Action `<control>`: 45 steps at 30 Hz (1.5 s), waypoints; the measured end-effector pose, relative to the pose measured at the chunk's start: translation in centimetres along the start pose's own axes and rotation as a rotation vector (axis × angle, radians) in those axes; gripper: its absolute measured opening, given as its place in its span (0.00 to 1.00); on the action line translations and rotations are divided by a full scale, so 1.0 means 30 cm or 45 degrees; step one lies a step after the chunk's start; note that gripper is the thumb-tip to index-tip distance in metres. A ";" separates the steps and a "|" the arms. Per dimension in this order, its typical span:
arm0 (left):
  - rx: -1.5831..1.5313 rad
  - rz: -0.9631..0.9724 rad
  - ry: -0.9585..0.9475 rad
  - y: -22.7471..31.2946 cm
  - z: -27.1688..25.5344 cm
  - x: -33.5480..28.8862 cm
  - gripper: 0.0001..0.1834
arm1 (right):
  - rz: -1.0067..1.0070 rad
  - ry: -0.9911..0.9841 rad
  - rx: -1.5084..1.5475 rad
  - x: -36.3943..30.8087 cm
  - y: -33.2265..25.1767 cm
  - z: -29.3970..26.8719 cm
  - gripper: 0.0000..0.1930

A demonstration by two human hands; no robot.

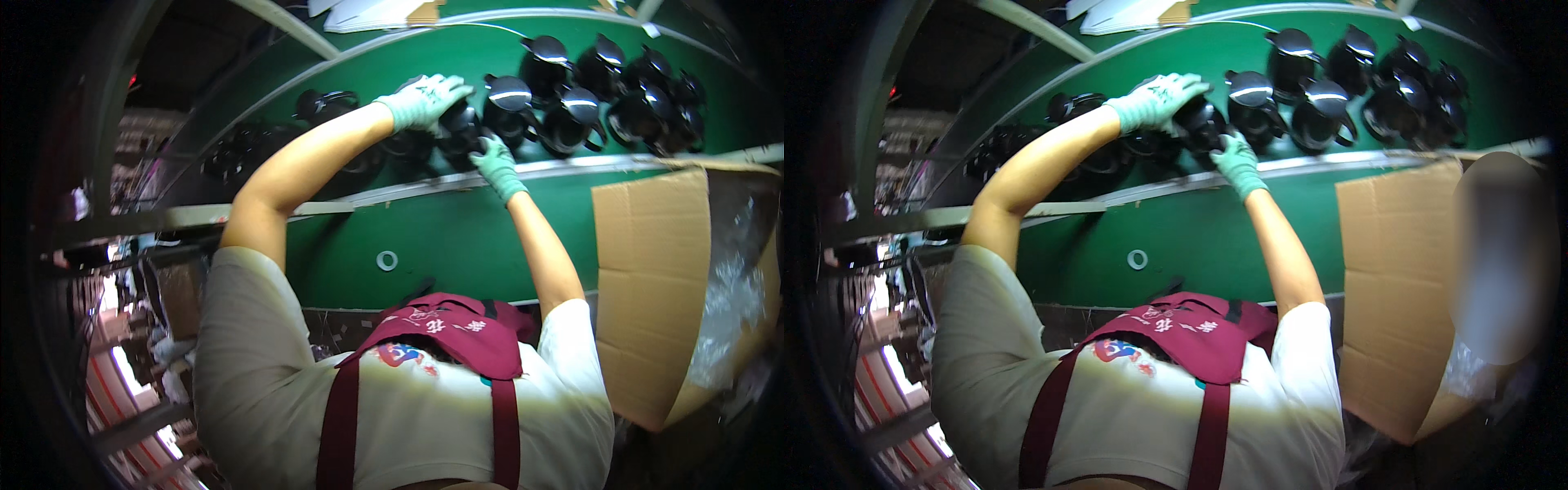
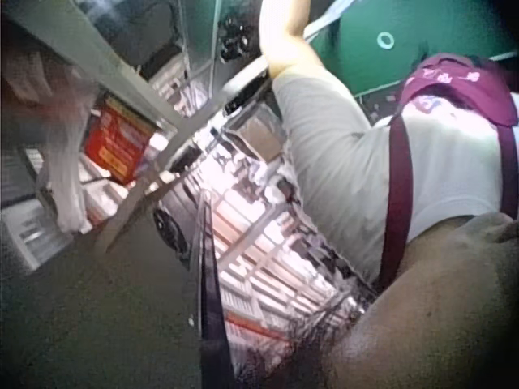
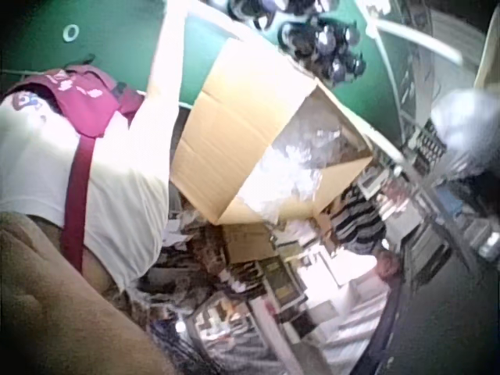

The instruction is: The person assembles black kettles on a green workbench by attaching white circular components to the top of each kettle. They pick up the kettles and components, align them, and press them together before placing the finished units back on the bench.

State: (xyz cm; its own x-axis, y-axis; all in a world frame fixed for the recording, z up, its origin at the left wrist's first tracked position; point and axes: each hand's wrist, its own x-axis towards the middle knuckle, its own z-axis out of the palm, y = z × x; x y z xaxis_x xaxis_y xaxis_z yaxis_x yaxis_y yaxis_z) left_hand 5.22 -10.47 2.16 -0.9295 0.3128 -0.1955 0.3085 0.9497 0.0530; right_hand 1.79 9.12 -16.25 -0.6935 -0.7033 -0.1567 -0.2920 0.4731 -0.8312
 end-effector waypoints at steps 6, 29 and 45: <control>-0.071 -0.747 -0.300 -0.143 -0.043 -0.195 0.51 | 0.003 0.235 -0.201 0.041 -0.112 0.097 0.28; -0.276 -1.041 -0.139 -0.182 0.163 -0.243 0.61 | -0.161 -0.069 -0.209 0.090 -0.347 0.267 0.32; -0.216 -0.829 -0.374 -0.173 0.075 -0.271 0.64 | -0.214 0.001 -0.264 0.085 -0.331 0.263 0.25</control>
State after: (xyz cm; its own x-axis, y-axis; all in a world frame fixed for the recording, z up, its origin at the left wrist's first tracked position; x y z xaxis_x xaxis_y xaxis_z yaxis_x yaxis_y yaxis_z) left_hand 11.63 -17.98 1.27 -0.8140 -0.3085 -0.4922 -0.3454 0.9383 -0.0169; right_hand 8.13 -1.55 -12.60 -0.6243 -0.7808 -0.0253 -0.5316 0.4483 -0.7186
